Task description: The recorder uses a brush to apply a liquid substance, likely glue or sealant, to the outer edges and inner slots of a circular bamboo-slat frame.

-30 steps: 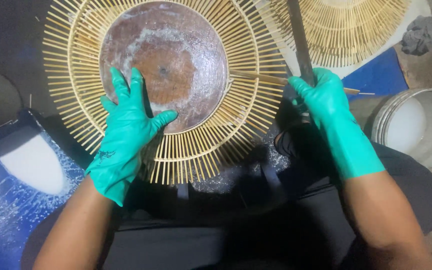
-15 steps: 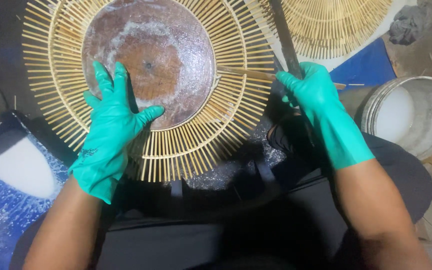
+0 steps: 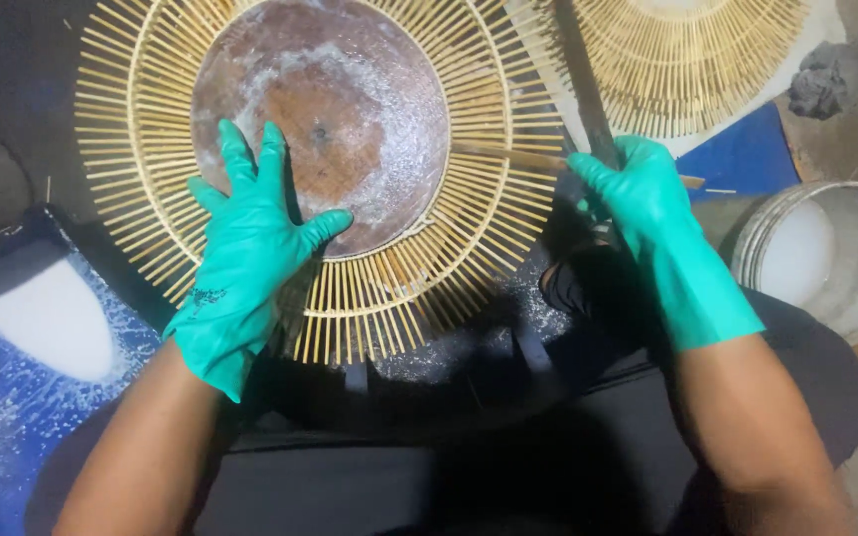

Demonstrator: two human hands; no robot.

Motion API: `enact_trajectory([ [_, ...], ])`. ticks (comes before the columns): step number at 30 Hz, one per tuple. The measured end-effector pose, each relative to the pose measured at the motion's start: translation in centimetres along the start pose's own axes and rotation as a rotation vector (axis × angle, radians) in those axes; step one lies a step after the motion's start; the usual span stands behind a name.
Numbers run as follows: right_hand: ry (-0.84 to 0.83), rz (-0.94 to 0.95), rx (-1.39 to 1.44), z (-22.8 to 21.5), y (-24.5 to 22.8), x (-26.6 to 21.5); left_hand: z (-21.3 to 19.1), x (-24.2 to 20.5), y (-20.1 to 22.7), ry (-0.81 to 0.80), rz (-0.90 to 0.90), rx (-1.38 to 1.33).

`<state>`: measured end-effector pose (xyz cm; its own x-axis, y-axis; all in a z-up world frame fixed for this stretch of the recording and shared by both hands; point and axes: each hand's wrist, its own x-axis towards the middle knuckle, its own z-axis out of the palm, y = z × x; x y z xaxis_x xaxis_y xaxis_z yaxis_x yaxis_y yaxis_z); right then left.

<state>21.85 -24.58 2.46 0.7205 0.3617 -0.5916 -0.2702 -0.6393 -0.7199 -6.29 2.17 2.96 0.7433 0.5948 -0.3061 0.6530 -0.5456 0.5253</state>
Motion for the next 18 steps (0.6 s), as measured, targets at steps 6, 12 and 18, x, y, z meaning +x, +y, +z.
enact_trajectory([
  [6,0.001,-0.021,-0.023,-0.3,0.4,0.6,0.4,0.3,-0.5,0.003,0.007,0.015],
  [12,0.040,-0.077,-0.027,-1.7,0.0,1.1,0.5,0.9,-2.6,0.031,0.053,0.038],
  [18,0.070,-0.079,-0.003,-0.8,-0.4,0.9,0.0,0.4,-1.0,0.016,0.028,0.013],
])
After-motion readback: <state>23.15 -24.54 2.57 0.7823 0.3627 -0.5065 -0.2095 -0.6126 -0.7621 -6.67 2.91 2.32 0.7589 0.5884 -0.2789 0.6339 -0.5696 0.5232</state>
